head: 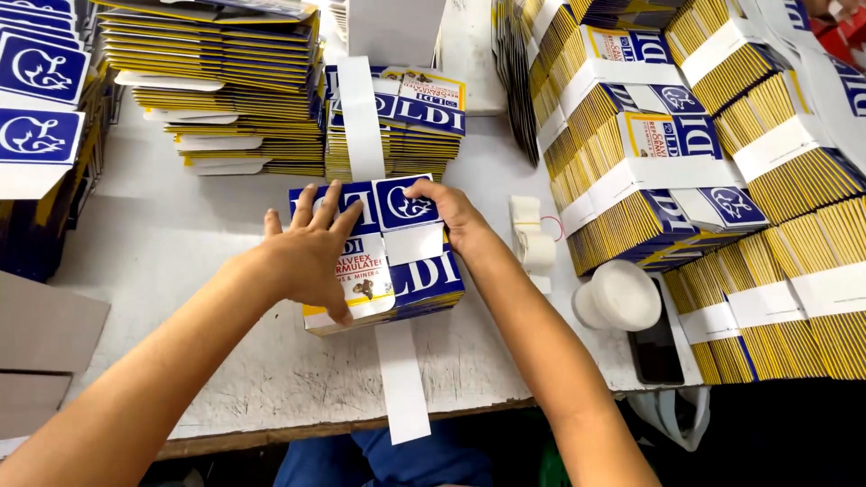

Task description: The person fans out a stack of flat cardboard boxes by hand, gathers them into a neat pile, and then wraps a white paper band around the stack to secure it.

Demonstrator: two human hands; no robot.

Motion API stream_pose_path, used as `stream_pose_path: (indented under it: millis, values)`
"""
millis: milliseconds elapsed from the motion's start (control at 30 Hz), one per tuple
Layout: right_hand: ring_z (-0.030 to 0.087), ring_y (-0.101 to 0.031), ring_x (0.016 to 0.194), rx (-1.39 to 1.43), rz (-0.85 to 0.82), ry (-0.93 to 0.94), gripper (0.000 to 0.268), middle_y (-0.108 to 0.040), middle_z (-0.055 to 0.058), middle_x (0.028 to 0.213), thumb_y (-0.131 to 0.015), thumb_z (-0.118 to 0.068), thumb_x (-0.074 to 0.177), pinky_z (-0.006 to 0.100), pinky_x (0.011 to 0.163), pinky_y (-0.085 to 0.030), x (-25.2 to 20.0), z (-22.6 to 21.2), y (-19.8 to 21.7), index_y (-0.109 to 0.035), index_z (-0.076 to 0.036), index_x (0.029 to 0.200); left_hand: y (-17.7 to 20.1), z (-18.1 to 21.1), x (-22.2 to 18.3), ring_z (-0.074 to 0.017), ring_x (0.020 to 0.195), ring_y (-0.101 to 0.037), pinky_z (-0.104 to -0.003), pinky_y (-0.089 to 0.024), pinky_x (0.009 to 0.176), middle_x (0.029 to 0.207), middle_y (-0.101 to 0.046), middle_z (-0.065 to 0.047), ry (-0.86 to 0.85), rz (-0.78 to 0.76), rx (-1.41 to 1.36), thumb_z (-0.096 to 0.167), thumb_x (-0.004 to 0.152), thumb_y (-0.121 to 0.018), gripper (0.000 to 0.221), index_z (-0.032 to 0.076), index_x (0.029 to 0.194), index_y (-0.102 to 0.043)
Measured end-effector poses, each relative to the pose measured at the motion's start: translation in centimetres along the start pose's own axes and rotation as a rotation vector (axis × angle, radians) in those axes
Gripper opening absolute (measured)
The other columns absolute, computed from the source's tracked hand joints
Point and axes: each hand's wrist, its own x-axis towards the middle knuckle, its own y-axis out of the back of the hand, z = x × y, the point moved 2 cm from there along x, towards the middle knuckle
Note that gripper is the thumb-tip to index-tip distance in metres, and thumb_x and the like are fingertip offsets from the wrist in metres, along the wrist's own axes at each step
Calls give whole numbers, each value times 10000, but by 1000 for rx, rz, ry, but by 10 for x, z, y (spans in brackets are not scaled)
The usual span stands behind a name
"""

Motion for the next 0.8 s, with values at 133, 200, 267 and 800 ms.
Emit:
stream_pose_path:
  millis: [133,200,267,800]
  values:
    - [197,-744,704,-8,7,-18,247,-767,117,865,-752,-120,770,349,723,-633,-3,-3,-1,-704,19,969,0,1,12,-383,1569,167,-730,-81,1190,1709,150,-131,19,-42,-7,492,450,-1014,1606,221,1635,36]
    - [223,-734,801,-86,30,-29,330,-751,149,959,-792,-171,756,361,771,-628,-7,-4,-1,-708,38,999,0,2,16,-410,1567,126,-752,-84,1174,1709,140,-149,26,-64,27,502,477,-1013,1588,192,1639,25]
    - [221,-721,930,-336,176,117,430,-721,152,1059,-820,-217,771,358,853,-607,-25,-6,-5,-630,11,1083,0,5,17,-423,1566,104,-763,-85,1165,1709,133,-158,33,-75,42,497,491,-1011,1575,179,1641,18]
    - [220,-569,1095,-1433,-16,923,207,-704,-28,1138,-793,-265,839,405,924,-405,-167,21,-66,-780,-158,1017,9,6,38,-514,1551,-108,-702,-237,1174,1684,-93,-247,6,-43,-23,539,428,-1008,1467,80,1586,-235]
